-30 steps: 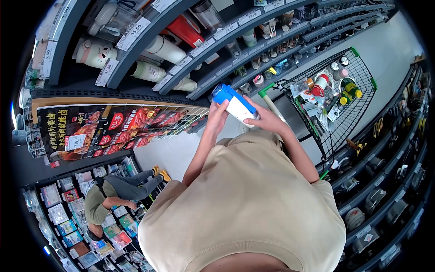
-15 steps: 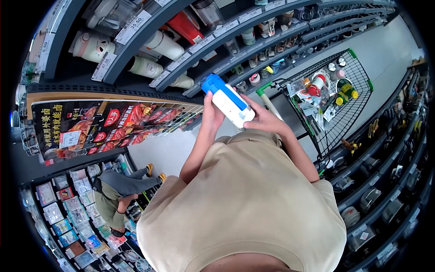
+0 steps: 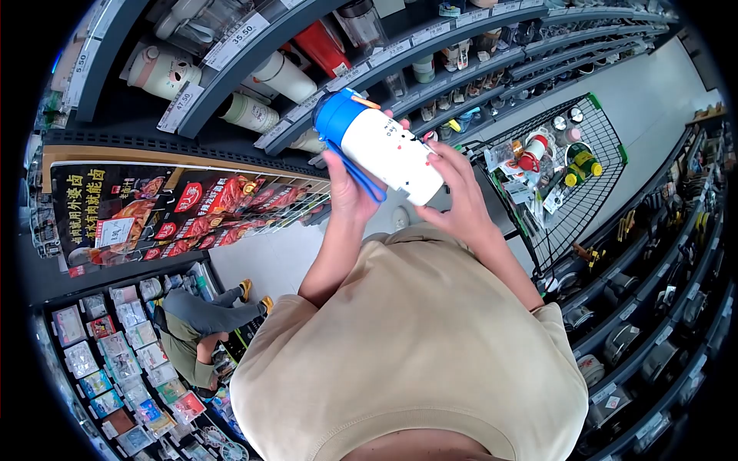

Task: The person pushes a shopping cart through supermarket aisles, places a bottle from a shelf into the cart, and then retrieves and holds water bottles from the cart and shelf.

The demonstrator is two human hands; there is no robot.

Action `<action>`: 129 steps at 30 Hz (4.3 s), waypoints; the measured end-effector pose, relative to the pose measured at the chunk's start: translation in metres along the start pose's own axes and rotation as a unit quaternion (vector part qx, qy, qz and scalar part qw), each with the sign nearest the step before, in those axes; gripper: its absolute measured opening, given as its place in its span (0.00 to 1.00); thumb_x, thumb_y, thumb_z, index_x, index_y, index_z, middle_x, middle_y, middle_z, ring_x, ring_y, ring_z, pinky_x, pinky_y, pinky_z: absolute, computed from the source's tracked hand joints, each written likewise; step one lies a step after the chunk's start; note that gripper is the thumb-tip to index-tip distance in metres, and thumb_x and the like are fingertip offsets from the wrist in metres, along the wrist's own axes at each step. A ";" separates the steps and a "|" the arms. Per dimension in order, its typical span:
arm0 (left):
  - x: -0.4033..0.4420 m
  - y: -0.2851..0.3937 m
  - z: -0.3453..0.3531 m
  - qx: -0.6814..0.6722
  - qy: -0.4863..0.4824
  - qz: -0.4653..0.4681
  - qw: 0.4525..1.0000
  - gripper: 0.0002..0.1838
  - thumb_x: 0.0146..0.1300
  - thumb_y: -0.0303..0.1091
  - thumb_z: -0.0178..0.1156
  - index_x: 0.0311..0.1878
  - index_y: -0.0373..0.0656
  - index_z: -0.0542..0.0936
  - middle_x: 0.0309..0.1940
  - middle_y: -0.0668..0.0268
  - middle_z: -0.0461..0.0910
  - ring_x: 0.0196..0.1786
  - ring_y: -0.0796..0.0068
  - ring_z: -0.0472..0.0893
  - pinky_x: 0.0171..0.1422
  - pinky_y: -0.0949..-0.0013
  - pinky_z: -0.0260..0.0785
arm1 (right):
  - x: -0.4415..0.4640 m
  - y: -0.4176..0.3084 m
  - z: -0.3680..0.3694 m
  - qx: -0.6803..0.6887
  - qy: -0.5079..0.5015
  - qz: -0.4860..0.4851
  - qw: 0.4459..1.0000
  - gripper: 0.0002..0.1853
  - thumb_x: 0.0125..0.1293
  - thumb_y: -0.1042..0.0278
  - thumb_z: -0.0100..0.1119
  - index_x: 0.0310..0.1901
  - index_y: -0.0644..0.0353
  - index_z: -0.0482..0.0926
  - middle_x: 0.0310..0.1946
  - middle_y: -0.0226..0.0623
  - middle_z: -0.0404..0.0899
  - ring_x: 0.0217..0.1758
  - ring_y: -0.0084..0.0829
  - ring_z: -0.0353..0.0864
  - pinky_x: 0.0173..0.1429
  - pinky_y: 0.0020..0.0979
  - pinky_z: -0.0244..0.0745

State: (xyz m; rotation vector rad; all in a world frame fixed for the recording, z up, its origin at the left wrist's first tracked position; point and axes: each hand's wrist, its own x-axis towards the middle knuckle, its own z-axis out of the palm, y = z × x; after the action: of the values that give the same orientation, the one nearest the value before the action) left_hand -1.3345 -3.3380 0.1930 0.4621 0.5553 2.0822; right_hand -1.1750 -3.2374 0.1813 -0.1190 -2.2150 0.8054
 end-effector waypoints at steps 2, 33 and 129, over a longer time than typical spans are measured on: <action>-0.002 0.000 0.001 0.013 0.004 -0.001 1.000 0.49 0.64 0.63 0.62 0.75 0.38 0.57 0.70 0.55 0.68 0.72 0.49 0.68 0.74 0.45 0.65 | 0.003 -0.004 -0.002 0.002 0.006 -0.043 0.999 0.44 0.46 0.71 0.77 0.67 0.60 0.65 0.67 0.54 0.65 0.68 0.54 0.69 0.70 0.47 0.68; 0.021 0.010 0.007 0.062 0.008 0.018 0.998 0.55 0.54 0.80 0.56 0.68 0.38 0.66 0.55 0.51 0.78 0.53 0.54 0.83 0.52 0.55 0.83 | 0.013 -0.027 0.002 0.054 0.012 0.036 0.998 0.52 0.47 0.70 0.79 0.74 0.61 0.59 0.60 0.54 0.71 0.60 0.50 0.76 0.61 0.42 0.75; -0.003 -0.086 -0.041 0.182 0.139 -0.174 0.958 0.28 0.71 0.42 0.62 0.69 0.42 0.66 0.59 0.61 0.77 0.61 0.67 0.78 0.65 0.59 0.72 | -0.065 0.050 0.009 0.225 -0.072 0.366 0.900 0.53 0.55 0.54 0.77 0.75 0.66 0.54 0.64 0.51 0.72 0.65 0.38 0.75 0.66 0.36 0.71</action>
State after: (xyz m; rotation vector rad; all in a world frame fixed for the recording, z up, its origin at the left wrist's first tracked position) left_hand -1.2959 -3.3064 0.1115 0.2516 1.1163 1.7146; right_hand -1.1432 -3.2229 0.1067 -0.7114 -2.0413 1.7617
